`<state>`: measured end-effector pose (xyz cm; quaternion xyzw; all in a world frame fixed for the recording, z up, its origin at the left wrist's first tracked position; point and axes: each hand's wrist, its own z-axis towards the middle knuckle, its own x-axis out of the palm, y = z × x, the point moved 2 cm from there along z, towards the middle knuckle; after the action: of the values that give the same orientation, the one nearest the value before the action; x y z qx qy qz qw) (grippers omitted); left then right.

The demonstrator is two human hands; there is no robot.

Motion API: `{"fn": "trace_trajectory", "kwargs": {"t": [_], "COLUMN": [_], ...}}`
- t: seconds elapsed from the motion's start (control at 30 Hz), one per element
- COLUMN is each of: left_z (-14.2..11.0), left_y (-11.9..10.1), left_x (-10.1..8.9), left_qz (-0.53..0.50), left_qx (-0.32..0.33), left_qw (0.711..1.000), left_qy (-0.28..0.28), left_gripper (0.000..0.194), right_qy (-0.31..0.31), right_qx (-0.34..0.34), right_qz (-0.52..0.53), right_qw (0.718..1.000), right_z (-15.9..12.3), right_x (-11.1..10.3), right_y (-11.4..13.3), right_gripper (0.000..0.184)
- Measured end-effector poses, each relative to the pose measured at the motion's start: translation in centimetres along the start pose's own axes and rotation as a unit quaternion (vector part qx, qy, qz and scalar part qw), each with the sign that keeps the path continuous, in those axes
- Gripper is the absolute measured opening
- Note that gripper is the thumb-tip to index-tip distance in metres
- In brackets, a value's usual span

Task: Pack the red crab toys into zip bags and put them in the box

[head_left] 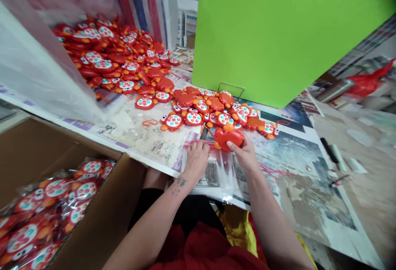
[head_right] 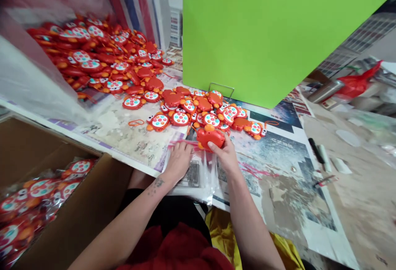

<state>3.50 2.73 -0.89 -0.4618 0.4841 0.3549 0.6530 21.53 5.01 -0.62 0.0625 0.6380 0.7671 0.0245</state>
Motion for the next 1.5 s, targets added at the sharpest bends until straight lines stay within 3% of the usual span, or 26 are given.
{"fn": "trace_trajectory", "kwargs": {"t": [0.17, 0.27, 0.4, 0.6, 0.83, 1.03, 1.07, 1.13, 1.23, 1.37, 1.5], "left_z": [0.9, 0.9, 0.3, -0.5, -0.7, -0.7, -0.6, -0.4, -0.1, 0.1, 0.4], "left_y": [0.2, 0.2, 0.1, -0.2, 0.2, 0.1, 0.2, 0.3, 0.5, 0.7, 0.9], "left_x": [-0.3, 0.0, 0.6, 0.5, -0.1, -0.5, -0.6, -0.7, -0.5, -0.4, -1.5], "left_qz": [0.035, 0.047, 0.004, -0.050, -0.097, -0.151, -0.169, -0.202, -0.235, -0.254, -0.257], "left_qx": [0.013, 0.028, 0.098, 0.176, 0.128, 0.129, 0.123, 0.104, 0.081, 0.056, 0.053], "left_qw": [0.999, 0.998, 0.992, 0.979, 0.981, 0.968, 0.965, 0.960, 0.955, 0.954, 0.961], "left_qy": [0.004, -0.024, -0.080, -0.090, -0.105, -0.152, -0.157, -0.161, -0.162, -0.151, -0.088], "left_gripper": [0.022, 0.019, 0.013, 0.021, 0.019, 0.014, 0.013, 0.013, 0.013, 0.009, 0.006], "right_qy": [-0.017, -0.014, 0.002, 0.066, 0.057, 0.233, 0.223, 0.137, 0.016, 0.082, 0.129], "right_qx": [-0.003, -0.002, -0.013, -0.015, -0.029, -0.059, -0.079, -0.105, -0.067, -0.040, -0.043], "right_qz": [-0.005, -0.003, -0.008, -0.074, -0.167, -0.221, -0.243, -0.305, -0.400, -0.437, -0.420], "right_qw": [1.000, 1.000, 1.000, 0.995, 0.984, 0.945, 0.941, 0.937, 0.914, 0.895, 0.897], "right_z": [-0.2, -0.2, -0.3, -0.4, 0.0, -0.2, -0.2, 0.0, 0.0, -0.8, -1.2], "right_x": [-0.6, -0.8, -0.5, 0.3, 0.8, 3.7, 3.7, 2.9, 1.0, 0.2, 0.8], "right_y": [0.6, 0.6, 0.6, 0.5, 0.1, 0.6, 0.7, 0.8, 0.6, 0.2, 0.3], "right_gripper": [0.051, 0.052, 0.054, 0.065, 0.054, 0.055, 0.057, 0.060, 0.056, 0.035, 0.049]}}
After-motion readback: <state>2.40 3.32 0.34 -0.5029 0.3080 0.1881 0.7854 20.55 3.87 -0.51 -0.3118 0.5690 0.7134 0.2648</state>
